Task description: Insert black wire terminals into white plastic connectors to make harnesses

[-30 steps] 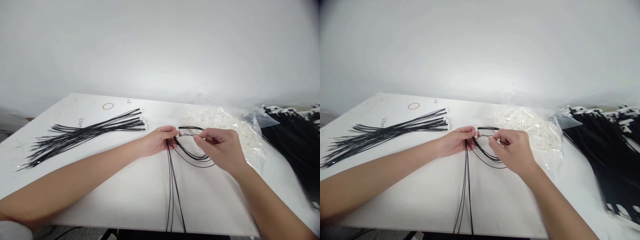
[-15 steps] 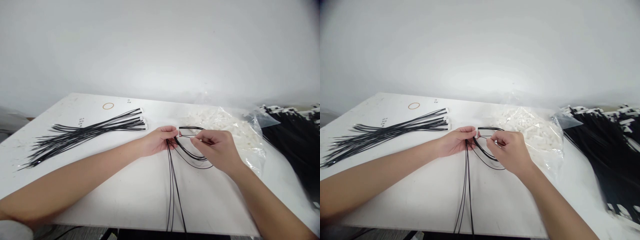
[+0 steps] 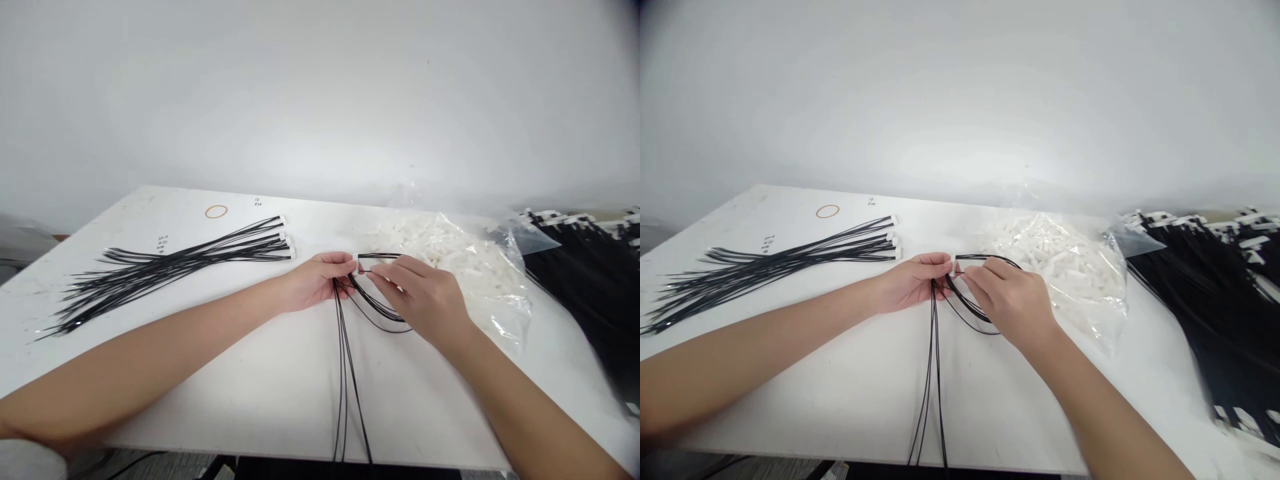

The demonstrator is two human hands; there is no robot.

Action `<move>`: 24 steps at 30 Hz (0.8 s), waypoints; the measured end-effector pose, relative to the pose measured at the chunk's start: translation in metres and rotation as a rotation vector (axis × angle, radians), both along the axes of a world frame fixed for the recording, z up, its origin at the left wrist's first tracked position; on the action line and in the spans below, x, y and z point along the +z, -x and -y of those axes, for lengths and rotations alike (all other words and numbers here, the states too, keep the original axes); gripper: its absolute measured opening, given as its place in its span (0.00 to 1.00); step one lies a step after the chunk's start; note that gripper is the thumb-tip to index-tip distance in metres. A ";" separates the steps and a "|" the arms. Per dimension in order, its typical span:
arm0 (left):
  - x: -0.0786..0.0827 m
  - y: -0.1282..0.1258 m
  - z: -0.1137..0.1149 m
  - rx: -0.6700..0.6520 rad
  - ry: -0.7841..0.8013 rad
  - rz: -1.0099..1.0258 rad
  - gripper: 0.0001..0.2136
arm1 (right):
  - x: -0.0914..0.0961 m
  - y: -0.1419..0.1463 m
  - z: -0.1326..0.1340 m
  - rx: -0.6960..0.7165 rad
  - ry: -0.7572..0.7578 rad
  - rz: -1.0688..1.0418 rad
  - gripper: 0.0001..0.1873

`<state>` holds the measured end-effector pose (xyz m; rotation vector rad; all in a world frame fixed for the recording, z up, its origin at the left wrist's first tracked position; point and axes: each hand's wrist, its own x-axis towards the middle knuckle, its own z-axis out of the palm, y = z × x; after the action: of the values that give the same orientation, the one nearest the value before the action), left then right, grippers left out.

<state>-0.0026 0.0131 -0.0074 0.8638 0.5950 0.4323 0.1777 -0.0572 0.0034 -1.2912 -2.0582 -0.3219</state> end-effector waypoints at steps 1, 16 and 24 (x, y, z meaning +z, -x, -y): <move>0.000 0.000 0.000 0.000 0.000 0.001 0.09 | -0.001 0.000 0.000 0.008 -0.018 0.022 0.03; 0.004 -0.002 0.000 0.039 0.042 -0.023 0.06 | -0.003 0.006 -0.001 0.021 -0.099 0.086 0.05; 0.002 -0.001 -0.001 0.024 0.029 -0.012 0.07 | -0.002 0.009 -0.001 0.025 -0.086 0.097 0.06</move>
<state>-0.0016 0.0139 -0.0051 0.8330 0.6216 0.4394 0.1691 -0.0563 0.0017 -1.2194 -2.1151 -0.4644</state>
